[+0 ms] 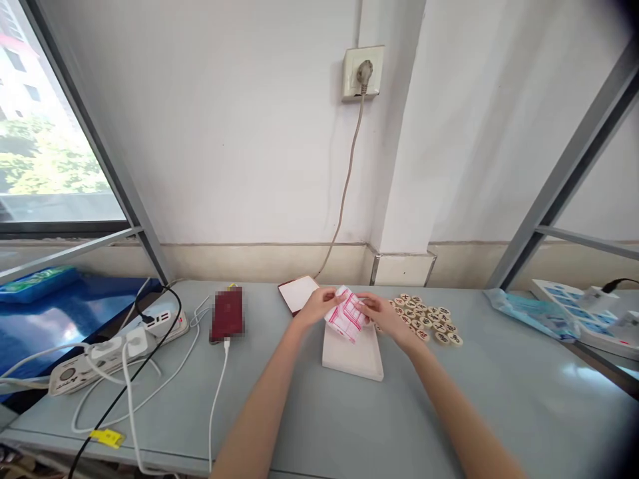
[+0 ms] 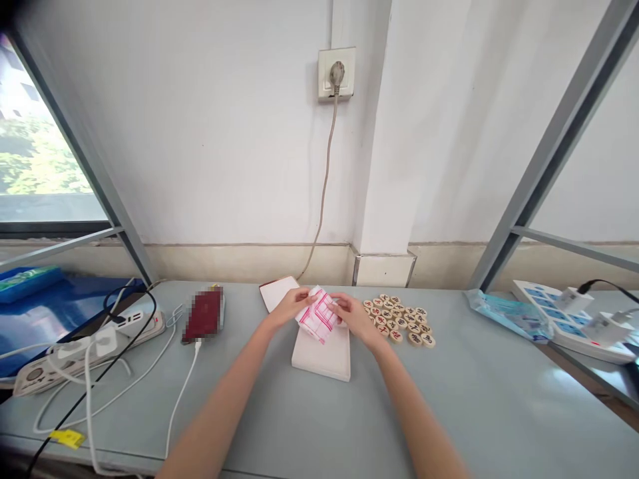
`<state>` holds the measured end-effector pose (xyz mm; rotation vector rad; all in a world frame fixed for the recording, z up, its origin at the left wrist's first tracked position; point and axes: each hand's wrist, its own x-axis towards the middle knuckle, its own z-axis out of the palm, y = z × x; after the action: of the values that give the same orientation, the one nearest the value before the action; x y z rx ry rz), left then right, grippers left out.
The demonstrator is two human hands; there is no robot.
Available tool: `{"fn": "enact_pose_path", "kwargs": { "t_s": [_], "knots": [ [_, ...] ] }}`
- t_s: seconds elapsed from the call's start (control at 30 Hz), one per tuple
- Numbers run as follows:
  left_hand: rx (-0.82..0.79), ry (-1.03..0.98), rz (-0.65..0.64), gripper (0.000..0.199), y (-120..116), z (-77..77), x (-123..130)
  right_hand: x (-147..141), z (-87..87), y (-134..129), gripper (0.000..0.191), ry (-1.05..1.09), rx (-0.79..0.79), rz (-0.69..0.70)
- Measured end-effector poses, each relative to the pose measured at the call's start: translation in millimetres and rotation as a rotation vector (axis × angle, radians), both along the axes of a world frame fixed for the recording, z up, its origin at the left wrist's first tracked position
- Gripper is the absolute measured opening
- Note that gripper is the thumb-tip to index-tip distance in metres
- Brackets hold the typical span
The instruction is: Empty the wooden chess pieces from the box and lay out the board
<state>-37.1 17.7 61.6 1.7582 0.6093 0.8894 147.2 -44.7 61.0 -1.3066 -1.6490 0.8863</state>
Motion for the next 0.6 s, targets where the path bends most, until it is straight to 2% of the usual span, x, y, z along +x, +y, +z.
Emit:
{"fn": "enact_pose_path", "kwargs": {
  "t_s": [0.07,0.13,0.23,0.3,0.5,0.6],
  "knots": [
    [-0.040,-0.044,0.019,0.047,-1.8,-13.2,-5.3,-3.0,-12.1,1.6,0.046,-0.062,0.018,-0.030],
    [-0.056,-0.010,0.010,0.051,-3.8,-20.5,-10.4,-5.0,-16.7,-1.4,0.041,-0.188,0.048,-0.078],
    [-0.003,0.074,0.008,0.056,-6.1,-24.1,-15.6,-8.6,-15.1,-9.7,0.036,-0.384,0.052,-0.130],
    [0.047,0.113,0.035,0.051,-6.8,-25.7,-17.0,-11.1,-13.0,-14.0,0.035,-0.453,0.033,-0.135],
    [0.127,0.179,0.132,0.037,-5.7,-29.6,-17.0,-9.6,-12.7,-14.3,0.031,-0.446,0.021,-0.066],
    [0.128,0.110,0.153,0.032,-6.1,-26.0,-16.1,-5.8,-6.8,-15.4,0.029,-0.425,0.091,-0.137]
  ]
}}
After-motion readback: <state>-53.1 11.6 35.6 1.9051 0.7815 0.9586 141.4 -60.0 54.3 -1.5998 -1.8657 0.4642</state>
